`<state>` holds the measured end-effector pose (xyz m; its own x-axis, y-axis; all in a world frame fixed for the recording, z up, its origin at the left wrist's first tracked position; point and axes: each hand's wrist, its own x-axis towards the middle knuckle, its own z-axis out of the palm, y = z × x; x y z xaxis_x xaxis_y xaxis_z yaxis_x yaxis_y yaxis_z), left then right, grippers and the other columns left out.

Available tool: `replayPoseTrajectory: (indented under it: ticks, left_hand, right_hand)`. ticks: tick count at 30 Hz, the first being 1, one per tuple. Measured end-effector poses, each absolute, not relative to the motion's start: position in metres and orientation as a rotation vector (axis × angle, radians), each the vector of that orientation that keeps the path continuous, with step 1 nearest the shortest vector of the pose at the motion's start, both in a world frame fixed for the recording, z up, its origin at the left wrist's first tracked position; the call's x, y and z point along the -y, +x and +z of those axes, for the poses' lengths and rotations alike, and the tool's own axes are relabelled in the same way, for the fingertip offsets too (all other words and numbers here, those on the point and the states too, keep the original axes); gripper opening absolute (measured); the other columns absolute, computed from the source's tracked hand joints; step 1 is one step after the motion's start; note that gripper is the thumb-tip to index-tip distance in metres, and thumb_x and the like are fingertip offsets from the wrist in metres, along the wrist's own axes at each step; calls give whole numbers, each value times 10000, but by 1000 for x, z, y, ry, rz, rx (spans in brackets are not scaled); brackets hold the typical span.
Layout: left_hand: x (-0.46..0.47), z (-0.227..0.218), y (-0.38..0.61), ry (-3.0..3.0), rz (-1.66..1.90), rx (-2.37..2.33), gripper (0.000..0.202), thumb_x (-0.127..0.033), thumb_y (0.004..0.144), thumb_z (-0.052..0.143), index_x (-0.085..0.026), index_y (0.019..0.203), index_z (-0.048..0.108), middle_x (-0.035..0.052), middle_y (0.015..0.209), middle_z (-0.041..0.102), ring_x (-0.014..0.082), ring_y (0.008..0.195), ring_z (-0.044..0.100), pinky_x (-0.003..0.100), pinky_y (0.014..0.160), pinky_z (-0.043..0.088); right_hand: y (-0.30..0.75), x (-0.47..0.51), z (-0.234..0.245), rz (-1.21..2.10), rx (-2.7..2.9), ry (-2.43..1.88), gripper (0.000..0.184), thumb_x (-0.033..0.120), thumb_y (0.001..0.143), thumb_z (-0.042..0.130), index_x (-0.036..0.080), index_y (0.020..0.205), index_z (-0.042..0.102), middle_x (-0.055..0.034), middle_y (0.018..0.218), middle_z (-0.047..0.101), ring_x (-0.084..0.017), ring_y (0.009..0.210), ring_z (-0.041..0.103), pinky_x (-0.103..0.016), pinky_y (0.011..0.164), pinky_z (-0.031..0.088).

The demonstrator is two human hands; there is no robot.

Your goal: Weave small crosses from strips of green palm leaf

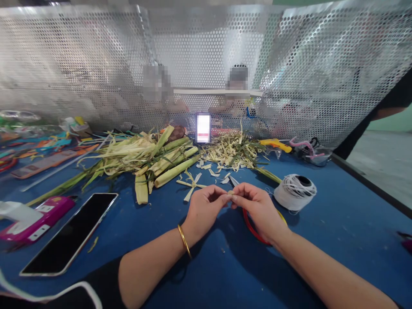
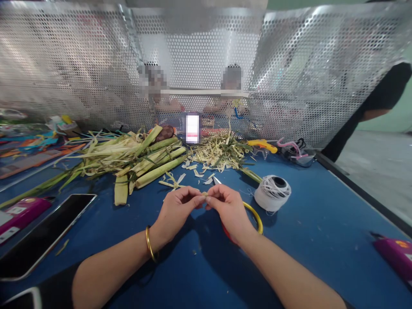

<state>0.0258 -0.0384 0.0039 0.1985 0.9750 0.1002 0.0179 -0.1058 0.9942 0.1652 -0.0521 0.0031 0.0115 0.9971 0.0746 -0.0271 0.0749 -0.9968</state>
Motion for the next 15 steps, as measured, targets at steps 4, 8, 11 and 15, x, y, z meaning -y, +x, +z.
replayPoseTrajectory:
  ticks: [4, 8, 11, 15]
  left_hand:
    - [38, 5, 27, 1242, 1142, -994, 196, -333, 699, 684, -156, 634, 632, -14, 583, 597, 95, 565, 508, 218, 587, 429]
    - [40, 4, 28, 1016, 1131, -972, 242, -374, 645, 730, -148, 648, 644, -2, 625, 611, 93, 582, 520, 218, 599, 438]
    - [42, 4, 28, 941, 1104, -950, 254, -375, 625, 743, -144, 626, 637, 0, 626, 606, 91, 590, 523, 216, 605, 442]
    - [42, 4, 28, 896, 1089, -909, 193, -306, 614, 746, -145, 652, 647, -7, 638, 614, 90, 590, 546, 223, 626, 456]
  right_hand:
    - [164, 54, 1, 1002, 1338, -1141, 173, 328, 736, 652, 200, 828, 578, 5, 708, 636, -156, 651, 606, -304, 661, 490]
    - [168, 56, -4, 561, 1664, -1168, 50, 247, 810, 591, 228, 856, 583, -15, 786, 656, -178, 762, 605, -321, 730, 477]
    - [172, 56, -6, 348, 1797, -1161, 61, 221, 848, 553, 237, 837, 612, -28, 816, 662, -193, 810, 596, -321, 745, 463]
    - [172, 55, -5, 362, 1783, -1139, 108, 212, 866, 533, 227, 782, 600, -24, 808, 639, -182, 795, 590, -303, 742, 455]
